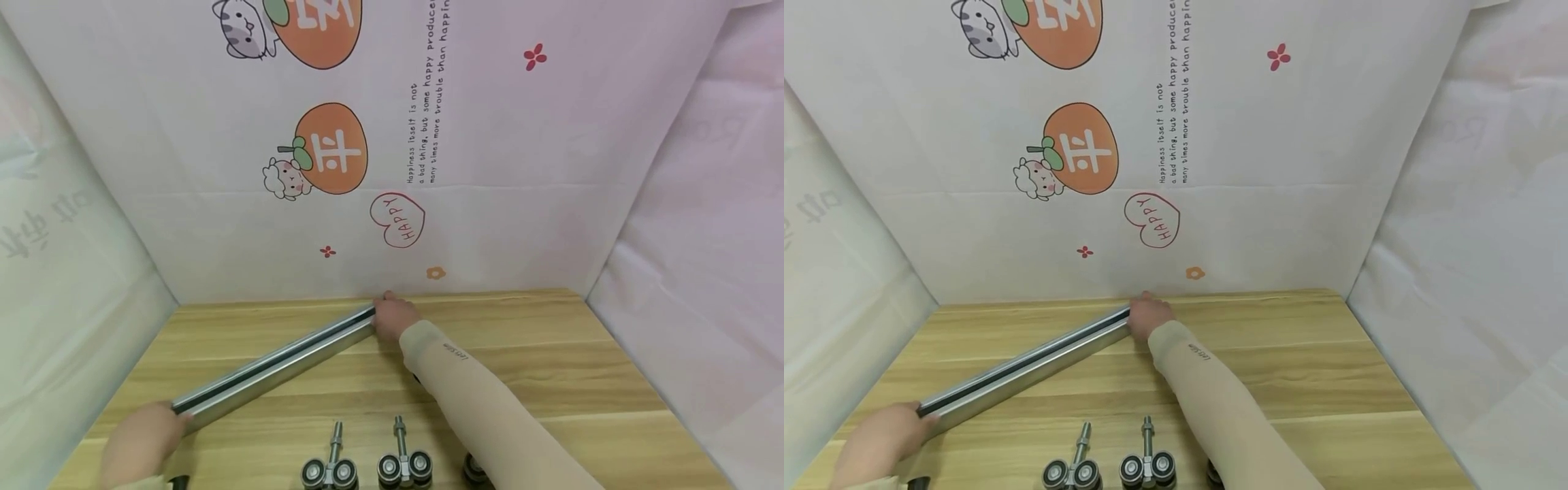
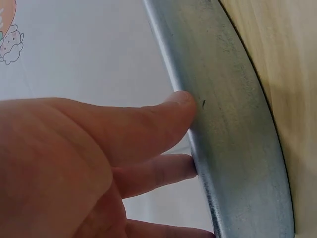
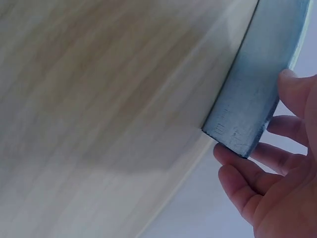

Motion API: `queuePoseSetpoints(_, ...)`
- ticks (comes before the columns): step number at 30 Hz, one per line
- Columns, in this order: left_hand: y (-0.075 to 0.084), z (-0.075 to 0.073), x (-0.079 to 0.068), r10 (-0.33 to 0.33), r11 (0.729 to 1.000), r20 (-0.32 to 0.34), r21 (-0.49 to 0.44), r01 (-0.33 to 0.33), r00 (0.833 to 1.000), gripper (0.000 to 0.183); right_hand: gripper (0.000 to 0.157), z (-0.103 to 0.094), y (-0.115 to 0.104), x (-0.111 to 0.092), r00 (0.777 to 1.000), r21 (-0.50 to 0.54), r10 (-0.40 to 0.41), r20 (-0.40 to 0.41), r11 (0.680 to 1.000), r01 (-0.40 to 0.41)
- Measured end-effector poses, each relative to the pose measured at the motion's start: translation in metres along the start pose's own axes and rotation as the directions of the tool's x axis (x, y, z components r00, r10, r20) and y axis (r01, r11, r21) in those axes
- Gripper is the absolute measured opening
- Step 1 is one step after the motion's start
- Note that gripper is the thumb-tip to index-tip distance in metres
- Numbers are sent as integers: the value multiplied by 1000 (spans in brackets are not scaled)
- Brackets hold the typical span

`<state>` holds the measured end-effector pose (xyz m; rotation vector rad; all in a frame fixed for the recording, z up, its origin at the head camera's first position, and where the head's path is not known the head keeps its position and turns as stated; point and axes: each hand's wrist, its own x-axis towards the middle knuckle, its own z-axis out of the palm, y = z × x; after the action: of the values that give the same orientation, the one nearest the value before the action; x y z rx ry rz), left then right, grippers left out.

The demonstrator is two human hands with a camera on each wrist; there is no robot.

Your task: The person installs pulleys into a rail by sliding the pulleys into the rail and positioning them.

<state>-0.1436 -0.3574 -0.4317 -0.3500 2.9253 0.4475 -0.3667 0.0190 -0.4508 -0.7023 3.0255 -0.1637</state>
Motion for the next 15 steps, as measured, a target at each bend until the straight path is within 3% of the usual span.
queuePoseSetpoints(6, 9, 3, 11, 20, 1000, -30, 8, -19, 999, 49, 19, -9, 14, -4, 999, 48, 34, 30, 998, -36)
queuePoseSetpoints(15, 24, 2, 26, 23, 999, -7, 25, -23, 1000, 61, 39, -21, 34, -9, 991, 43, 90, 100, 995, -95)
